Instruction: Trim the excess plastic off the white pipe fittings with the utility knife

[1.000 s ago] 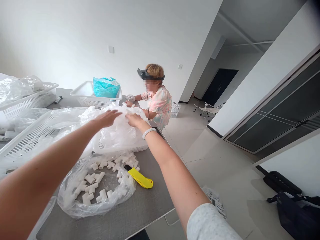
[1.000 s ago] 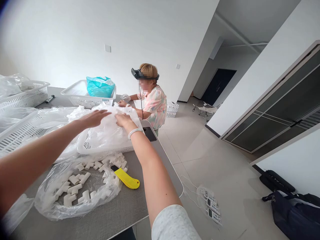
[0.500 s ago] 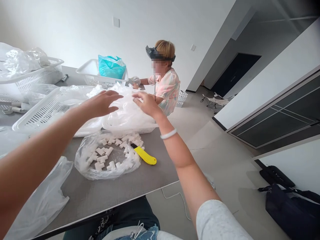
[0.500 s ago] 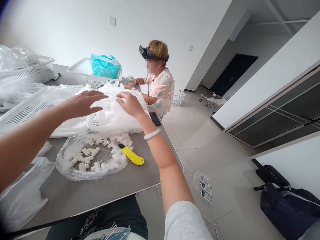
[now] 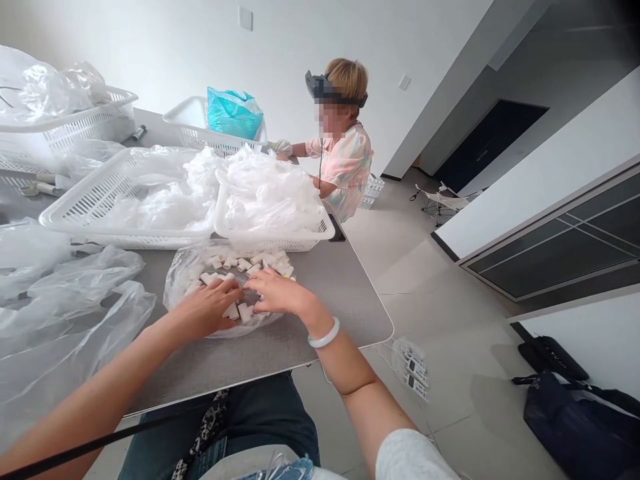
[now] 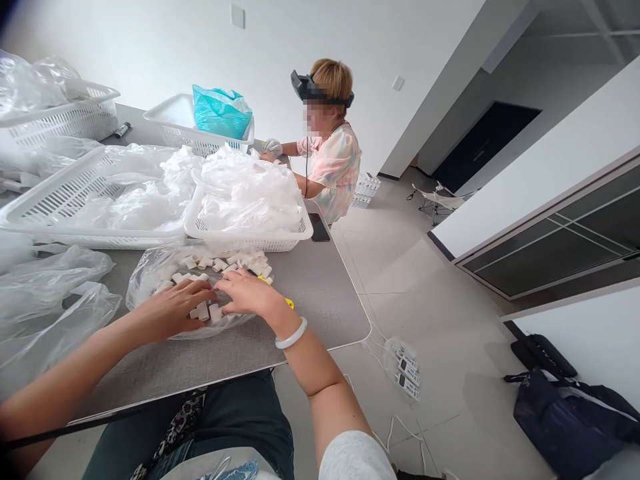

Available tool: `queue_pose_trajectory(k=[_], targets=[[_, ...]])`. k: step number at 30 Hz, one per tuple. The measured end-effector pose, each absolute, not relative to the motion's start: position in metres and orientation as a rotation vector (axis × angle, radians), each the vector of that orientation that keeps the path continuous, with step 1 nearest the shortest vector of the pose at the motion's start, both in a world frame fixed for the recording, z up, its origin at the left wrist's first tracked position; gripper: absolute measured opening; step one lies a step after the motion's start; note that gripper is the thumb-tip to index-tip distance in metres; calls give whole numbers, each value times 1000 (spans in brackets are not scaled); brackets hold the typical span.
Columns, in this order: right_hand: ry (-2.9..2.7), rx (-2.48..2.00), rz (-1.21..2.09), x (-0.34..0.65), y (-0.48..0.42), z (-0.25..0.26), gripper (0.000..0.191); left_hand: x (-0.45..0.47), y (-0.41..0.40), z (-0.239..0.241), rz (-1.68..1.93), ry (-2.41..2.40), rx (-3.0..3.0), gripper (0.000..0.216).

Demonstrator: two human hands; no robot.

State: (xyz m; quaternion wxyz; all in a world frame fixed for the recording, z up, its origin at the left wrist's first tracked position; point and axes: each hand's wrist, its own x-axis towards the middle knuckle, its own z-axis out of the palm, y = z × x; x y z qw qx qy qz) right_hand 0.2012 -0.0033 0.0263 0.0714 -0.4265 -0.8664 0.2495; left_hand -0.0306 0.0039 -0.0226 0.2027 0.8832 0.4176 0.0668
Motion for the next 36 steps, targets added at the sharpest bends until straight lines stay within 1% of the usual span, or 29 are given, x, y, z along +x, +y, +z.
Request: queue_pose_trajectory(k=[1, 2, 3, 6, 9, 14, 18, 22, 25, 29, 31, 34, 36], targets=[[-2625, -1319, 683, 202, -5, 24, 41, -32, 6, -28, 192, 1206, 2477, 40], [-2647, -1351, 611, 203, -6, 22, 44, -33, 10, -33, 221, 1256, 2479, 38], [-2662, -1379, 541, 202, -6, 20, 43, -33, 15, -38, 268, 1306, 2468, 32], [-2631, -1454, 423, 195, -2, 18, 29, -30, 32, -49, 450, 1419, 2391, 15], [-2517, -1561, 431, 186, 5, 21, 24, -27, 44, -52, 549, 1426, 2347, 16], [-2263, -1489, 628, 180, 7, 19, 26, -30, 41, -37, 721, 1374, 2239, 41], [-1994, -1306, 885, 180, 3, 6, 32, -29, 25, -15, 922, 1253, 1856, 58], [-1794, -1210, 1157, 177, -1, -4, 34, -23, 15, 1, 995, 1219, 1615, 57], [-1641, -1245, 1222, 173, -2, -7, 33, -19, 11, 7, 960, 1200, 1605, 54], [-1594, -1292, 1249, 171, -3, -7, 30, -18, 8, 7, 930, 1194, 1663, 57], [-1678, -1351, 1140, 173, -4, -4, 26, -18, 7, 3, 951, 1238, 1704, 57], [-1889, -1420, 748, 180, -6, 4, 29, -20, 7, -3, 985, 1292, 1779, 52], [-2059, -1368, 512, 183, -8, 9, 35, -20, 8, -4, 1001, 1304, 1844, 46]])
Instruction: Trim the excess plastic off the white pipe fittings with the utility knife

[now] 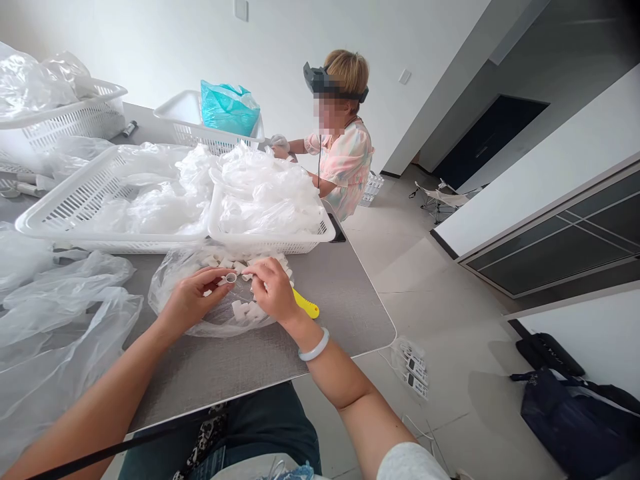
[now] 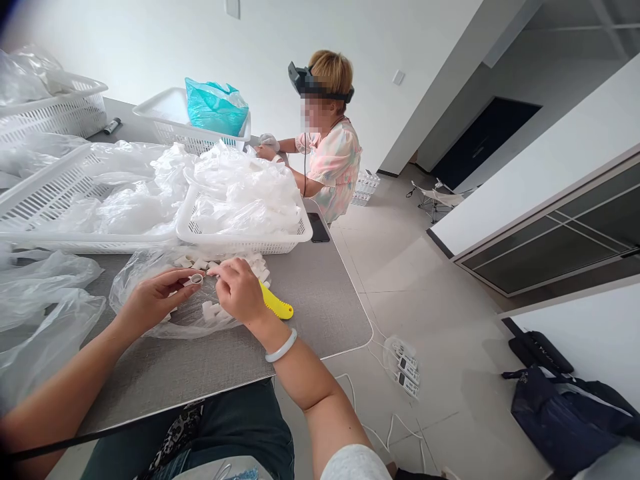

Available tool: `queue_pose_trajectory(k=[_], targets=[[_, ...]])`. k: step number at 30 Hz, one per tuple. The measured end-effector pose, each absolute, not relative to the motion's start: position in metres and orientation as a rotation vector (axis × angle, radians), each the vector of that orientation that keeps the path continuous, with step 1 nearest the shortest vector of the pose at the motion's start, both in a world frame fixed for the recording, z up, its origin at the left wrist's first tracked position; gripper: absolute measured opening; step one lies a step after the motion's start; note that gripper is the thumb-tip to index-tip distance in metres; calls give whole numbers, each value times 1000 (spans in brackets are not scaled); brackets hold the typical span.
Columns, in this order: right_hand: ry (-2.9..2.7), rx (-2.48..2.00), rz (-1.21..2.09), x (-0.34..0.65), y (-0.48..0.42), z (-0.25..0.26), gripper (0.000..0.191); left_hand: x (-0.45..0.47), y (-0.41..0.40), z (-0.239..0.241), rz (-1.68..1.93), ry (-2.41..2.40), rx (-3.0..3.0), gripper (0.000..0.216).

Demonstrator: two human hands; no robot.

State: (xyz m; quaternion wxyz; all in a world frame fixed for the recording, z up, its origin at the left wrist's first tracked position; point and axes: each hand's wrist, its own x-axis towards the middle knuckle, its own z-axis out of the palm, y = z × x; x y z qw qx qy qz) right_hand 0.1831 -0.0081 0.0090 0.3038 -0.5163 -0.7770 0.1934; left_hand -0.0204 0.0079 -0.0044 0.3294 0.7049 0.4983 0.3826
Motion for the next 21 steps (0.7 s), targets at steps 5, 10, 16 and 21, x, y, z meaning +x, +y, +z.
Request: queue_pose_trajectory(k=[5, 10, 16, 21], targets=[[-2286, -1263, 238, 175, -11, 6, 39, -19, 6, -8, 1096, 1236, 2091, 38], [-2155, -1278, 518, 157, -9, -13, 25, -15, 3, -15, 1268, 1192, 2383, 33], [-1611, -1060, 1096, 173, -6, -9, 31, -17, 7, -17, 1417, 1275, 2326, 25], [-1743, -1070, 603, 187, -2, -5, 30, -18, 6, -14, 1382, 1319, 1806, 19]])
